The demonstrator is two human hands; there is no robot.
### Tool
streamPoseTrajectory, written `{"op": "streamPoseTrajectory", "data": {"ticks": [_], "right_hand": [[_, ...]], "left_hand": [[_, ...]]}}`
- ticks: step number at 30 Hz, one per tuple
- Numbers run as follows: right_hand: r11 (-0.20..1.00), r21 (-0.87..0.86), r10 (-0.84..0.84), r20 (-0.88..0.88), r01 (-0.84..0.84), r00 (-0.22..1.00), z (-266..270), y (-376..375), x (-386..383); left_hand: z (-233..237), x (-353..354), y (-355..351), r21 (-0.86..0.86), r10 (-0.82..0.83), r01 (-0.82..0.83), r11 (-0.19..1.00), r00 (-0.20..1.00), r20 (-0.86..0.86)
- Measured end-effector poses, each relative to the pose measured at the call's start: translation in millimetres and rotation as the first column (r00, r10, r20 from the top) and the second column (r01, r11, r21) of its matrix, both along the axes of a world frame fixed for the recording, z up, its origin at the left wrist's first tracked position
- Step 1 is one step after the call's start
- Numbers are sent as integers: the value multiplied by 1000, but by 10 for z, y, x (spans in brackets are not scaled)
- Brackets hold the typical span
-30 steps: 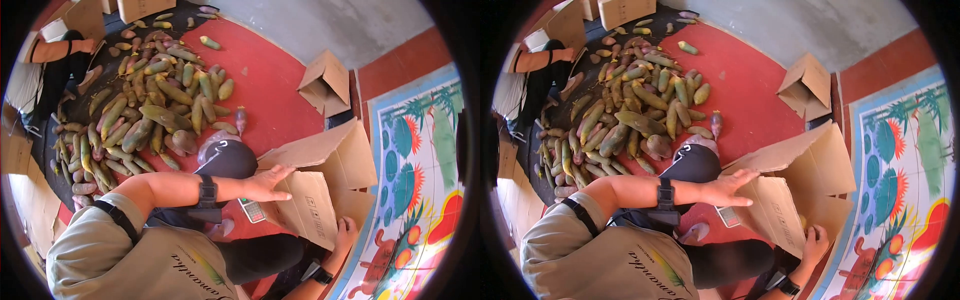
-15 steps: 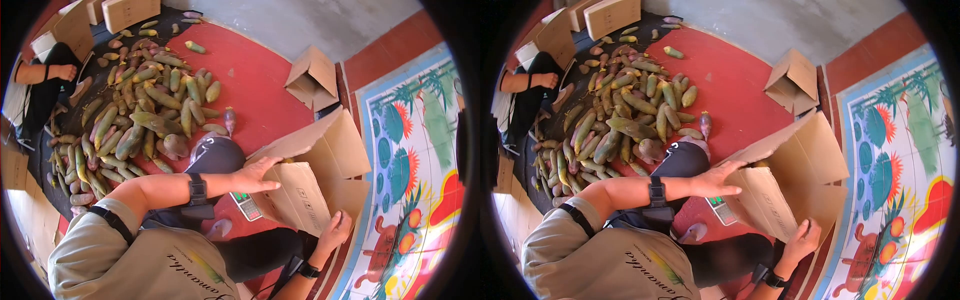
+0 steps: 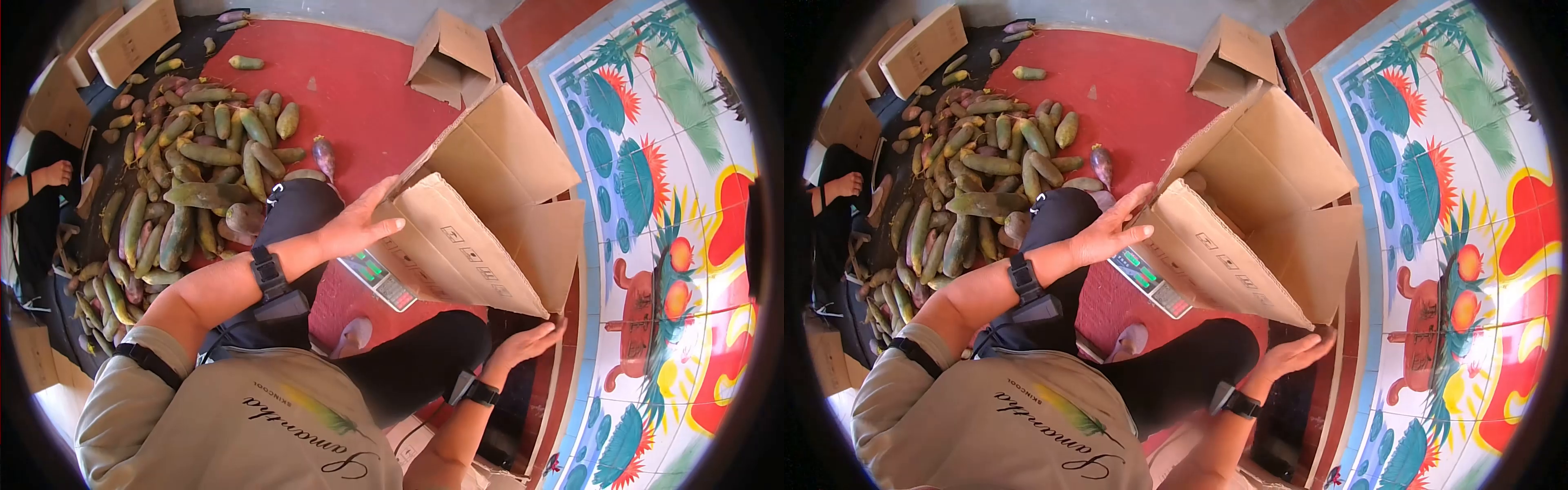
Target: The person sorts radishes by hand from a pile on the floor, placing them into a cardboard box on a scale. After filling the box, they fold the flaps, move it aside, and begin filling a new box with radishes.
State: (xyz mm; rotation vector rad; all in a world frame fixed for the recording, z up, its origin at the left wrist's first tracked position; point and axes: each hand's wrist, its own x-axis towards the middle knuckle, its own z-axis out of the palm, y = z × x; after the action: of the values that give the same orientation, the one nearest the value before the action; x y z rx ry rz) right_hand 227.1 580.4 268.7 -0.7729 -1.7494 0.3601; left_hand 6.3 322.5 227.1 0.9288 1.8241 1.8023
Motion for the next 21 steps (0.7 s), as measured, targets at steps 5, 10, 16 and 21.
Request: {"op": "streamPoseTrajectory", "data": {"ticks": [5, 10, 16, 21], "right_hand": [[920, -324, 230, -9, -220, 973, -415, 24, 44], [899, -359, 284, 37, -252, 958, -421, 21, 36], [940, -283, 219, 66, -192, 974, -437, 3, 23], [961, -240, 159, 66, -139, 985, -500, 37, 9]], "left_hand": [[-97, 1, 81, 68, -29, 28, 997, 1000, 5], [-159, -3, 113, 45, -5, 6, 999, 1000, -23], [-142, -1, 103, 62, -17, 17, 998, 1000, -4], [-57, 18, 72, 17, -18, 18, 1000, 1000, 9]]}}
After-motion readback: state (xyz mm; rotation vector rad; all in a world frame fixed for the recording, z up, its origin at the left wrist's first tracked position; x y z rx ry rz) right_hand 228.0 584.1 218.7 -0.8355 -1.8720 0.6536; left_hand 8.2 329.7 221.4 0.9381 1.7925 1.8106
